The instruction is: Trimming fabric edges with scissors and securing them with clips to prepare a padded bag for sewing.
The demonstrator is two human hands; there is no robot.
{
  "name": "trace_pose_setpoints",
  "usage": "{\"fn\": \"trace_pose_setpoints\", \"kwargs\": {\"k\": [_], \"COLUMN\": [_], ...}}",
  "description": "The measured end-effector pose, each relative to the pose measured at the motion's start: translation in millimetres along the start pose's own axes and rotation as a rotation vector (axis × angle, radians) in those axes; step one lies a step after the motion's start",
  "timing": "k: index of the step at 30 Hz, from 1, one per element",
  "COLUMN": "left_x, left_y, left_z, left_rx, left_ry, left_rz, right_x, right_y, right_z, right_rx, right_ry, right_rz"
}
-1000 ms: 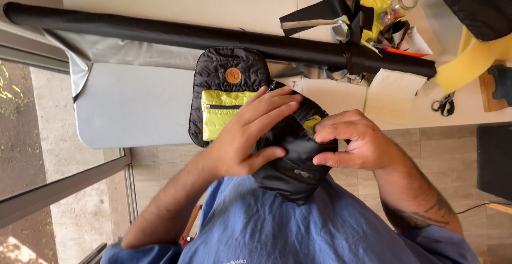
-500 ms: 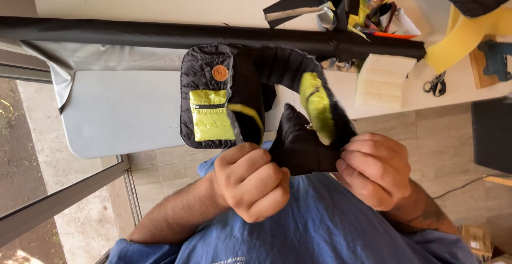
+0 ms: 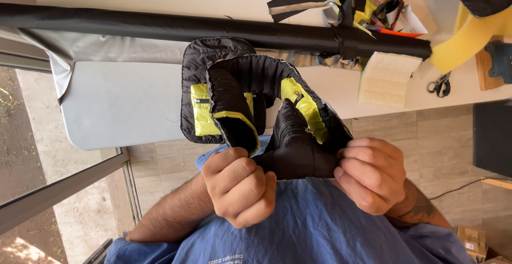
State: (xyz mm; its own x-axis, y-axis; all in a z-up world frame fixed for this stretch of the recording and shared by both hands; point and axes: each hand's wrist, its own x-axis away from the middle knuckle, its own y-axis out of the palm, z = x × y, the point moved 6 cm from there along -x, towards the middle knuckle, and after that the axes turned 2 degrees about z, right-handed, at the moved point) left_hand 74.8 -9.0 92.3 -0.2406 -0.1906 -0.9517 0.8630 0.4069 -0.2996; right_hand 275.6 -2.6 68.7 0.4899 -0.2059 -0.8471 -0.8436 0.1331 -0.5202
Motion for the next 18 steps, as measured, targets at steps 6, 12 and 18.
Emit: {"fn": "trace_pose_setpoints", "kwargs": {"k": [6,12,18], "left_x": [-9.2,24.6,20.8], "left_y": [-5.4,-1.4,-1.2], "left_z": [-11.9,-51.1,-74.6], "left_rx": [-0.08,0.193,0.666], "left_ry": [-0.017,-0.584,-0.878], "left_rz": [-0.011,-0.332,-0.374], "right_x": [-21.0,9.8,10.5], "right_y": [17.6,35.2,52.7], "right_z": [17.9,54.5,75.2], "right_rx": [-0.147,-0.479,-0.933], "right_ry": [0.25,0.702,0.839], "right_rz": [-0.075,-0.048,-0.149]}}
